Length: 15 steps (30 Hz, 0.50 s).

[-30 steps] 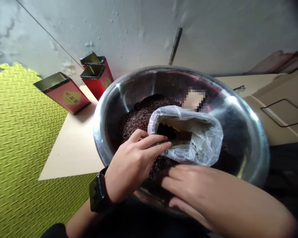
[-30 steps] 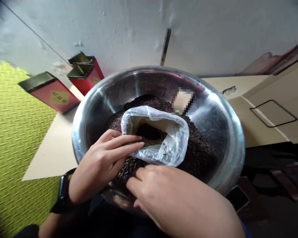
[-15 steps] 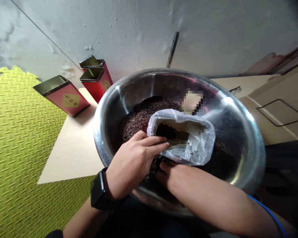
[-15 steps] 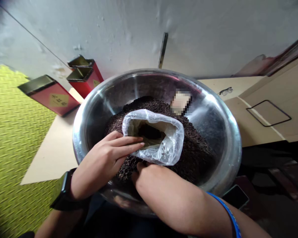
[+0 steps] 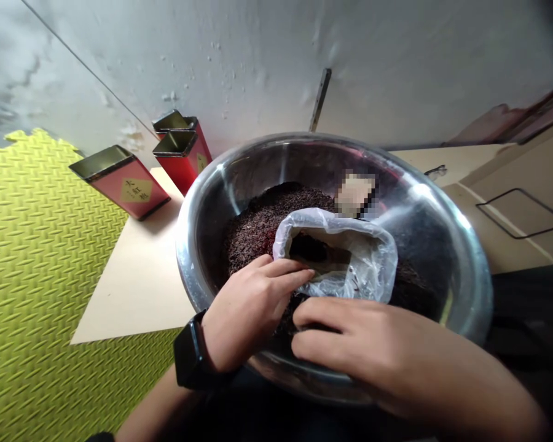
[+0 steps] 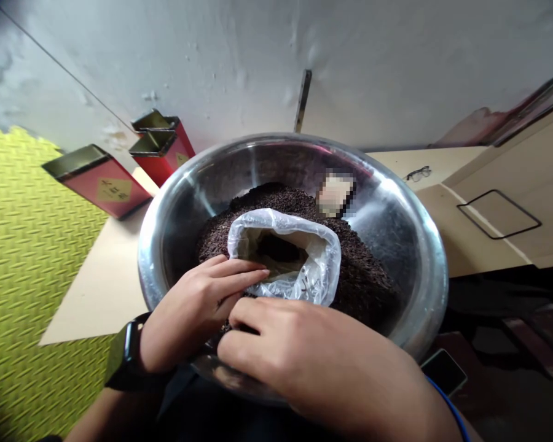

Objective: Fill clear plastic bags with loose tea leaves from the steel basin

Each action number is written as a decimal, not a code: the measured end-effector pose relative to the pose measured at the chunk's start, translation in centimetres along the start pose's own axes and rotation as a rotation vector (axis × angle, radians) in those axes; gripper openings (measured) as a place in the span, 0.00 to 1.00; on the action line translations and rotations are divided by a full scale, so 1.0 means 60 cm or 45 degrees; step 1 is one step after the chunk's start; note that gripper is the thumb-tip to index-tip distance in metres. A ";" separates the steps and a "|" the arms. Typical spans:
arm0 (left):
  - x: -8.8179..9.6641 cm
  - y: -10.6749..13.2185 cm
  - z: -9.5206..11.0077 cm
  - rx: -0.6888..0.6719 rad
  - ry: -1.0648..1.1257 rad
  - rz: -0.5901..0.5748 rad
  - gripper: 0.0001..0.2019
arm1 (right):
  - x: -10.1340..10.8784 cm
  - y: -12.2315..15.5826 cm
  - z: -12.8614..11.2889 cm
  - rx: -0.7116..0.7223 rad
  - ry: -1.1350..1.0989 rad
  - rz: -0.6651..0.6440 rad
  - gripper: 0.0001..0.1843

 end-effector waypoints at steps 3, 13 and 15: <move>0.001 0.001 0.002 -0.004 0.023 -0.001 0.16 | 0.011 -0.002 0.019 -0.106 0.080 0.257 0.13; -0.003 0.002 0.000 -0.011 0.020 0.045 0.16 | 0.005 -0.005 -0.002 0.057 -0.022 0.244 0.08; -0.003 0.002 -0.001 0.005 0.014 0.041 0.17 | -0.018 0.000 -0.006 0.084 -0.038 -0.017 0.08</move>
Point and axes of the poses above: each hand's wrist, its own y-axis away from the middle knuckle, its own x-axis out of the back of the hand, z = x × y, the point moved 1 cm from there along -y, towards the middle knuckle, and after that the axes turned 13 degrees about z, right-handed, at the moved point
